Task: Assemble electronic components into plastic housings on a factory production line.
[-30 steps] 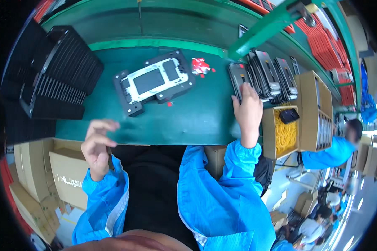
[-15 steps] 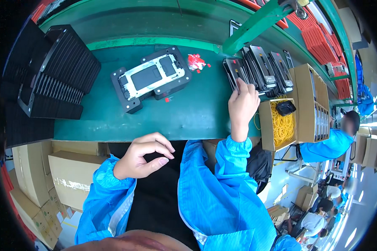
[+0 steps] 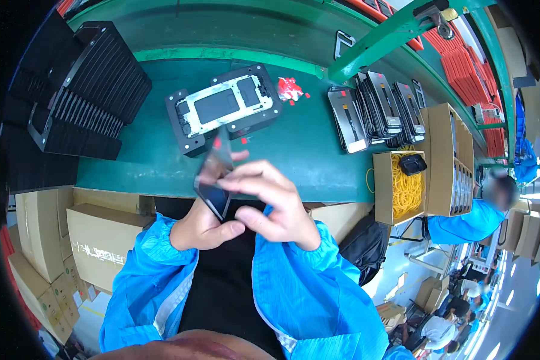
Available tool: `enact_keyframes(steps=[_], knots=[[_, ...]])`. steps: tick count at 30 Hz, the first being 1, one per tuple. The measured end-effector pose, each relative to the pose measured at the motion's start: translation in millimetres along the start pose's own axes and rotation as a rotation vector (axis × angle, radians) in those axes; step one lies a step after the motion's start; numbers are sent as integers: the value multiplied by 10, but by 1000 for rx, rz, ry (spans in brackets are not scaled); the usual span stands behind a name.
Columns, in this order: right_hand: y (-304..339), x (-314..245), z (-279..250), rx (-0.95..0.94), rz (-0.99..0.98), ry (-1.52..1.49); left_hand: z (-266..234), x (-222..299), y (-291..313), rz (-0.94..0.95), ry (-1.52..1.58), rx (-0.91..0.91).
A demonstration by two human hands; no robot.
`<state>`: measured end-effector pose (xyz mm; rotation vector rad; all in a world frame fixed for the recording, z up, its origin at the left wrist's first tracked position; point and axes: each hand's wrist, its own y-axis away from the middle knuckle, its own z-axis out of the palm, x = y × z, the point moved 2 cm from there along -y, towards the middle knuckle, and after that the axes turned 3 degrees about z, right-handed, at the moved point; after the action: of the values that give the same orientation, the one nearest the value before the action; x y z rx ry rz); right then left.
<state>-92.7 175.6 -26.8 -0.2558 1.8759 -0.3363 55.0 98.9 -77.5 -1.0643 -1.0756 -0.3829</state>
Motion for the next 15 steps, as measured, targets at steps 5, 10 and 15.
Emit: enact_keyframes(steps=[5, 10, 15], knots=[[31, 44, 110, 368, 207, -435, -20, 12, 127, -103, -305, -130], [87, 154, 191, 463, 195, -551, -52, 49, 115, -52, -477, -129], [188, 266, 96, 341, 153, -649, -100, 67, 98, 10, -428, -175]])
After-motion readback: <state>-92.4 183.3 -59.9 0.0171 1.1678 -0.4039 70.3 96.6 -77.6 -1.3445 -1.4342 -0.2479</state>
